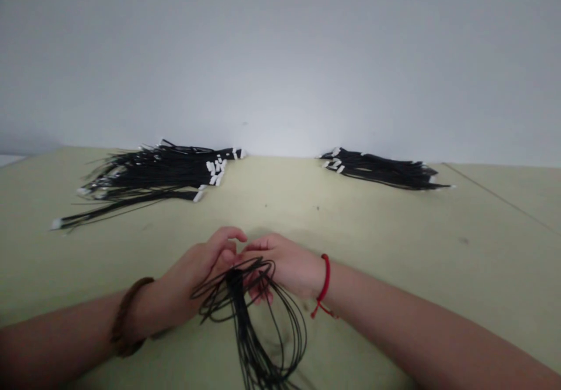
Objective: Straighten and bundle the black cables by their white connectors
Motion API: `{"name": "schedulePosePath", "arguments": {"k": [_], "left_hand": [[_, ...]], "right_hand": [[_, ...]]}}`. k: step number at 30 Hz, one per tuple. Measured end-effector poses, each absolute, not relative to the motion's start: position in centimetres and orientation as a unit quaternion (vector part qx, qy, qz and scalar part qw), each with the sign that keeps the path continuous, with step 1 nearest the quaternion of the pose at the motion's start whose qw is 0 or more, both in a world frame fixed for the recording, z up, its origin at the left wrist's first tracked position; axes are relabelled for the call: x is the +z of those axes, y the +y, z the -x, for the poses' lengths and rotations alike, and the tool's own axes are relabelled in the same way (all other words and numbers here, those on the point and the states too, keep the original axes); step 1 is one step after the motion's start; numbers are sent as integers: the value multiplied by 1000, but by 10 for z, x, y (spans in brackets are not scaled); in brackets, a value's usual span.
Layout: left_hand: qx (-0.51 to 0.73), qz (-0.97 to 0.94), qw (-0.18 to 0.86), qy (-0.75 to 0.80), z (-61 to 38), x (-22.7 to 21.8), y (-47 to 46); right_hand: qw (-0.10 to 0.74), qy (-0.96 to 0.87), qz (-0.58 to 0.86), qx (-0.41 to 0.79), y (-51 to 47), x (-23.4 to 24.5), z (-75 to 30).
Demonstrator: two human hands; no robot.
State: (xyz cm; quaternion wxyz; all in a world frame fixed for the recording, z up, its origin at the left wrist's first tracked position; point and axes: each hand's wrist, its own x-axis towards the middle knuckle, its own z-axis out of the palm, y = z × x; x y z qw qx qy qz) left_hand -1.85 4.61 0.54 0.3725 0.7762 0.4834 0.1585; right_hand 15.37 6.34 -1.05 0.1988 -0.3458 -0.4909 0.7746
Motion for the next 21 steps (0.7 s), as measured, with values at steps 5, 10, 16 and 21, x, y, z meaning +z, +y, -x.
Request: {"name": "schedulePosePath", "arguments": {"k": [5,10,16,21], "left_hand": [[326,-819,388,267,26,16,57],[270,-772,559,134,9,40,51],[370,-535,729,212,-26,52,41],[382,-433,753,314,-38,57,48]], "right_hand": [[223,-502,357,755,59,-7,-153],[246,-534,352,729,55,-7,-157],[236,-544,360,720,59,-15,-157],[228,-548,362,718,60,-16,-155]]}}
